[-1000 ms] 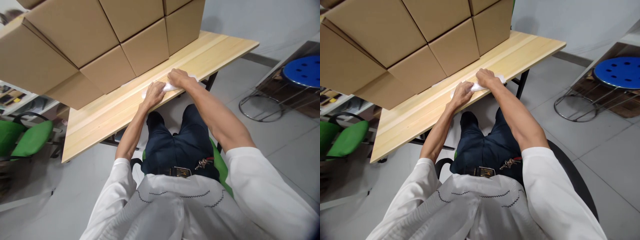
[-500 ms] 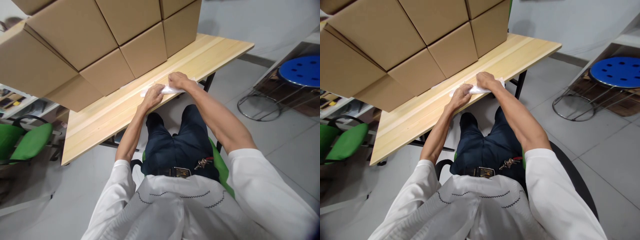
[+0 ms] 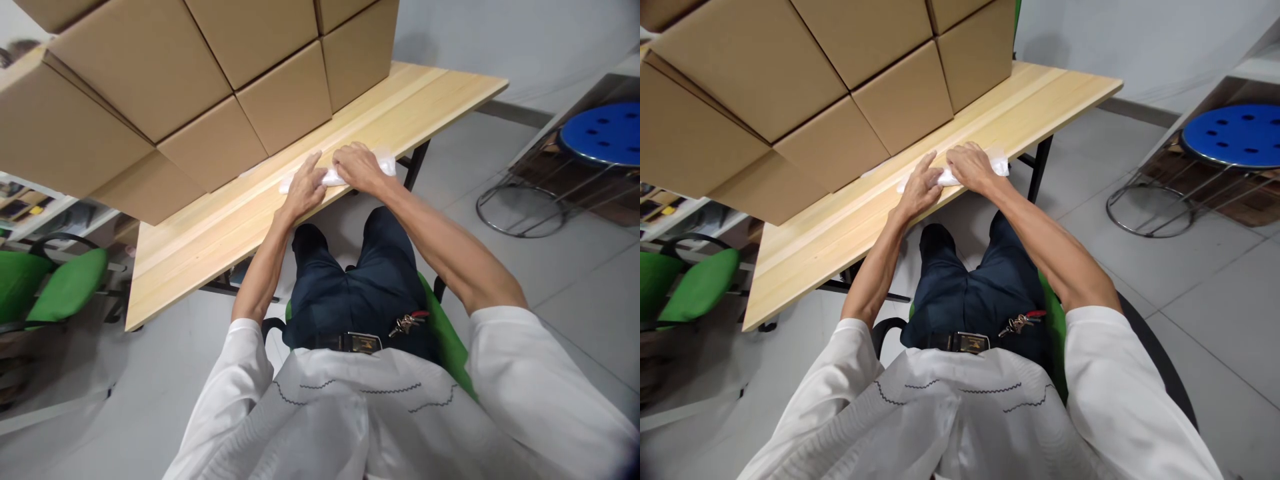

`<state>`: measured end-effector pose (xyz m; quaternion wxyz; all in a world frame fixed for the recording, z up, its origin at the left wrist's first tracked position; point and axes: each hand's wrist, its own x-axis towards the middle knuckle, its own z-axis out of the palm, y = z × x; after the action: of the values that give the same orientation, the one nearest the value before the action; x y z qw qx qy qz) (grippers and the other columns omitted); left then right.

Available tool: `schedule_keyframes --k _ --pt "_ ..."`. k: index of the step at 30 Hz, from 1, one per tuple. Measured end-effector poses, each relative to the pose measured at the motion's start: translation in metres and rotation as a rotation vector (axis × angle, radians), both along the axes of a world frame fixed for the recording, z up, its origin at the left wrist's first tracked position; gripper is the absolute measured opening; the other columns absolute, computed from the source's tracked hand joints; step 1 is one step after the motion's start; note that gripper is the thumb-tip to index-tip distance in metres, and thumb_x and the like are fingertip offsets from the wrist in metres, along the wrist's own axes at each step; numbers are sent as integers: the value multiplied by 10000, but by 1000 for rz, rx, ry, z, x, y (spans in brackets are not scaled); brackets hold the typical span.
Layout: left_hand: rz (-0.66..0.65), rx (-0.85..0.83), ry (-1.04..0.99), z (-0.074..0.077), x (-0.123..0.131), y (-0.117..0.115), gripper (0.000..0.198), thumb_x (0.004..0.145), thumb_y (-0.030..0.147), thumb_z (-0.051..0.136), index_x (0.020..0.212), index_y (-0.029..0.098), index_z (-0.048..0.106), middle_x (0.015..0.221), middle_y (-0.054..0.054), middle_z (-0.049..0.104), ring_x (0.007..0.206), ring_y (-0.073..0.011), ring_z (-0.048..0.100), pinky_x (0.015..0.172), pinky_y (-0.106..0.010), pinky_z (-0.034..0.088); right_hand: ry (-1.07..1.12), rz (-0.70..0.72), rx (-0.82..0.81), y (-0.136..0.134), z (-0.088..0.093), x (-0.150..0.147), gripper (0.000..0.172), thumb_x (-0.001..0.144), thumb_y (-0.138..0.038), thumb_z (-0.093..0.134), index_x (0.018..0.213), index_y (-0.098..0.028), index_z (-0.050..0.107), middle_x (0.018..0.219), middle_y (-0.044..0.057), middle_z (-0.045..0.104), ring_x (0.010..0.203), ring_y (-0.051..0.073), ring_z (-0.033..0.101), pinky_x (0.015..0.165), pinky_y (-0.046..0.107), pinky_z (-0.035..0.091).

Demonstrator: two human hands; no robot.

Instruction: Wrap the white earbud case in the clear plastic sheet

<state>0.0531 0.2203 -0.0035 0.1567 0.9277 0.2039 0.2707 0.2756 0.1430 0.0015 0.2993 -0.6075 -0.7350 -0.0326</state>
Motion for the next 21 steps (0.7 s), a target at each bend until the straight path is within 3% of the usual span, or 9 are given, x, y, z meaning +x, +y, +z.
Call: schedule_keyframes --k 6,12,15,21 --pt "15 14 -3 -13 1 13 624 962 747 727 1353 261 751 1577 -195 721 1693 -498 479 1401 -736 332 3 14 83 -6 -18 0 279 1102 -229 486 1159 -187 755 1136 159 766 1160 366 647 1184 595 473" --pt "34 97 -27 -15 1 10 481 1018 716 691 1203 275 746 1285 -168 778 1377 -452 703 1248 -722 510 16 32 114 -7 -27 2 289 1121 -256 459 1144 -206 742 1103 145 755 1108 349 636 1181 601 478" --pt "46 130 10 -12 1 6 454 1054 672 649 1197 253 747 1259 -172 782 1261 -419 734 1199 -678 551 31 24 105 -9 -26 1 322 1120 -252 438 1173 -195 750 1122 159 766 1105 358 642 1155 595 481" --pt "75 96 52 -10 -1 0 495 1084 619 597 1339 220 743 1376 -171 801 1300 -366 736 1183 -562 572 -6 77 81 -18 -20 -7 376 1136 -371 484 1298 -164 752 1284 204 779 1188 386 649 1129 552 482"
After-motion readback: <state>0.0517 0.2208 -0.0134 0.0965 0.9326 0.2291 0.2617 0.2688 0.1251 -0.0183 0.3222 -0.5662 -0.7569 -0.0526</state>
